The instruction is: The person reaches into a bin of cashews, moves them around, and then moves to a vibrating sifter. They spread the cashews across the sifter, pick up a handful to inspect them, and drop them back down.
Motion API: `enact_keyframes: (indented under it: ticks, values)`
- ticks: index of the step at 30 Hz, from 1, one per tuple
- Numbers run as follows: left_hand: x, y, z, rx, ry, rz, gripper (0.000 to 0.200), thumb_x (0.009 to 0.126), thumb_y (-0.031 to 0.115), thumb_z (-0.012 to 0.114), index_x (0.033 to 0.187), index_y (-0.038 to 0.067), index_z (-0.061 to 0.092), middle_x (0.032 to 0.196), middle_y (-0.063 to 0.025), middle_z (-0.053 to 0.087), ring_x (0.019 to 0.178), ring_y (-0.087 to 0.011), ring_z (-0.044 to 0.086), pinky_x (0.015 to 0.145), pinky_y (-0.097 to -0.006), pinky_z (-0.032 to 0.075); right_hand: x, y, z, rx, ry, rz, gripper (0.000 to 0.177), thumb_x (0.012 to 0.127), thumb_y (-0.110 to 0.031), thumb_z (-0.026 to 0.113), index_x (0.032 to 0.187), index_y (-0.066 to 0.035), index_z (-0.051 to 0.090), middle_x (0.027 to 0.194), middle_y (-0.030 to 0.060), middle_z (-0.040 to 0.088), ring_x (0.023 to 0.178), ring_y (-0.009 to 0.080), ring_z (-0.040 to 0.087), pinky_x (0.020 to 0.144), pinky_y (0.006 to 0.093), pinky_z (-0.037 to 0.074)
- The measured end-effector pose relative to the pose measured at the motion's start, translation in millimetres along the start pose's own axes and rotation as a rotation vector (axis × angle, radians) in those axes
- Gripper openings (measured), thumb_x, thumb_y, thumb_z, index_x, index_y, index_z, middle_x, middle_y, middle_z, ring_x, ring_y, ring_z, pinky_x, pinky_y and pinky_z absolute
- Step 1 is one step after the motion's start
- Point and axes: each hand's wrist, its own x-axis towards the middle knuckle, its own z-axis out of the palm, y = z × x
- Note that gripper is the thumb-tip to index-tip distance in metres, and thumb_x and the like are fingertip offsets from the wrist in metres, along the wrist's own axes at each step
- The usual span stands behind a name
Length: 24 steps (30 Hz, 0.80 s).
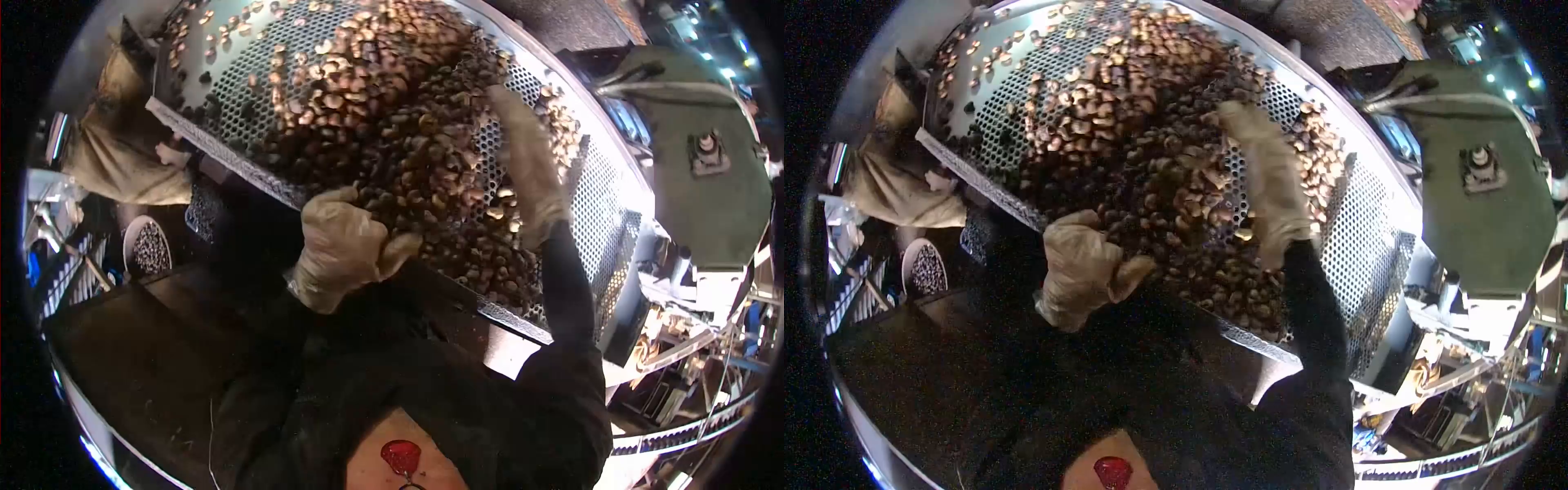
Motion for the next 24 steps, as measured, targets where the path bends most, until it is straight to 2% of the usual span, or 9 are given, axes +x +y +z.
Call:
enact_keyframes:
  ticks: [3, 5, 7, 10, 11, 13, 15, 21, 24]
  values:
    - [2.0, -28.9, -17.2, 0.019, -0.168, -0.055, 0.049, 0.091, 0.043, 0.092, 0.059, 0.018, 0.065, 0.058, -0.0031, 0.055, 0.062, -0.0284, 0.065, 0.085, -0.05, 0.067, 51.0, 14.9, -78.0, -0.388, 0.132, 0.054, 0.094, 0.116, -0.072, 0.058, 0.182, -0.007, 0.041, 0.174, 0.0253, 0.056, 0.152, 0.0375, 0.061, 0.124, 0.049, 0.054]
    - [1.6, -5.2, -1.7, 0.036, -0.039, -0.025, 0.052, 0.095, 0.051, 0.088, 0.056, 0.022, 0.069, 0.053, 0.0012, 0.059, 0.056, -0.0246, 0.066, 0.081, -0.047, 0.066, 85.5, 49.7, -119.6, -0.536, 0.178, 0.146, 0.091, 0.12, -0.069, 0.054, 0.183, -0.006, 0.038, 0.166, 0.0263, 0.065, 0.143, 0.0366, 0.071, 0.117, 0.043, 0.061]
    - [-2.4, -6.7, -7.6, 0.04, -0.146, -0.115, 0.055, 0.095, 0.052, 0.089, 0.055, 0.021, 0.066, 0.053, 0.0002, 0.06, 0.053, -0.0247, 0.065, 0.081, -0.0469, 0.066, 92.7, 80.5, -125.8, -0.318, 0.246, 0.286, 0.072, 0.123, -0.06, 0.053, 0.159, 0.0, 0.067, 0.136, 0.0216, 0.076, 0.108, 0.0332, 0.078, 0.081, 0.0396, 0.07]
    - [2.7, -20.9, -17.4, 0.062, -0.273, -0.09, 0.06, 0.093, 0.052, 0.091, 0.052, 0.023, 0.06, 0.05, 0.001, 0.057, 0.052, -0.025, 0.063, 0.083, -0.0456, 0.064, 117.7, 174.0, -148.7, -0.383, 0.037, 0.434, 0.078, 0.12, -0.065, 0.055, 0.16, 0.002, 0.065, 0.123, 0.0184, 0.078, 0.104, 0.0261, 0.075, 0.077, 0.0382, 0.066]
    - [-2.5, -5.0, 5.0, 0.051, 0.09, -0.022, 0.059, 0.093, 0.05, 0.091, 0.051, 0.022, 0.059, 0.049, 0.0007, 0.053, 0.05, -0.026, 0.062, 0.087, -0.0464, 0.065, 108.8, 195.0, -149.6, -0.335, 0.012, 0.39, 0.078, 0.12, -0.066, 0.055, 0.163, -0.001, 0.063, 0.122, 0.0169, 0.078, 0.103, 0.0255, 0.075, 0.076, 0.0392, 0.065]
    - [-10.6, -11.1, 10.3, 0.06, 0.129, -0.038, 0.064, 0.104, 0.057, 0.079, 0.053, 0.025, 0.055, 0.053, 0.0049, 0.052, 0.054, -0.0213, 0.06, 0.103, -0.0475, 0.063, 86.5, 230.6, -146.6, -0.457, -0.013, 0.305, 0.08, 0.118, -0.07, 0.055, 0.167, -0.007, 0.061, 0.128, 0.0161, 0.078, 0.108, 0.0284, 0.075, 0.084, 0.0443, 0.065]
    - [-8.7, -43.4, -13.2, 0.013, -0.242, -0.07, 0.063, 0.101, 0.06, 0.083, 0.057, 0.026, 0.052, 0.058, 0.006, 0.05, 0.055, -0.0182, 0.057, 0.099, -0.0466, 0.064, 58.0, 207.7, -126.4, -0.397, -0.021, 0.334, 0.082, 0.117, -0.073, 0.053, 0.17, -0.009, 0.057, 0.136, 0.0167, 0.073, 0.117, 0.0308, 0.07, 0.091, 0.0477, 0.061]
    - [-2.3, -37.6, -4.4, -0.074, 0.153, -0.061, 0.069, 0.102, 0.059, 0.079, 0.05, 0.021, 0.056, 0.049, 0.0001, 0.049, 0.048, -0.0244, 0.061, 0.093, -0.0441, 0.065, -24.6, 43.4, -31.2, 0.198, 0.01, 0.559, 0.091, 0.113, -0.081, 0.05, 0.177, -0.017, 0.048, 0.161, 0.0187, 0.059, 0.143, 0.0381, 0.056, 0.112, 0.0579, 0.049]
    - [-3.3, -10.5, -0.2, 0.065, -0.109, -0.086, 0.061, 0.101, 0.059, 0.079, 0.056, 0.021, 0.061, 0.05, 0.0008, 0.05, 0.053, -0.0229, 0.063, 0.109, -0.047, 0.061, -31.0, -19.3, -6.1, 0.21, 0.051, 0.685, 0.095, 0.111, -0.086, 0.049, 0.181, -0.021, 0.043, 0.173, 0.0197, 0.052, 0.156, 0.0418, 0.049, 0.123, 0.063, 0.043]
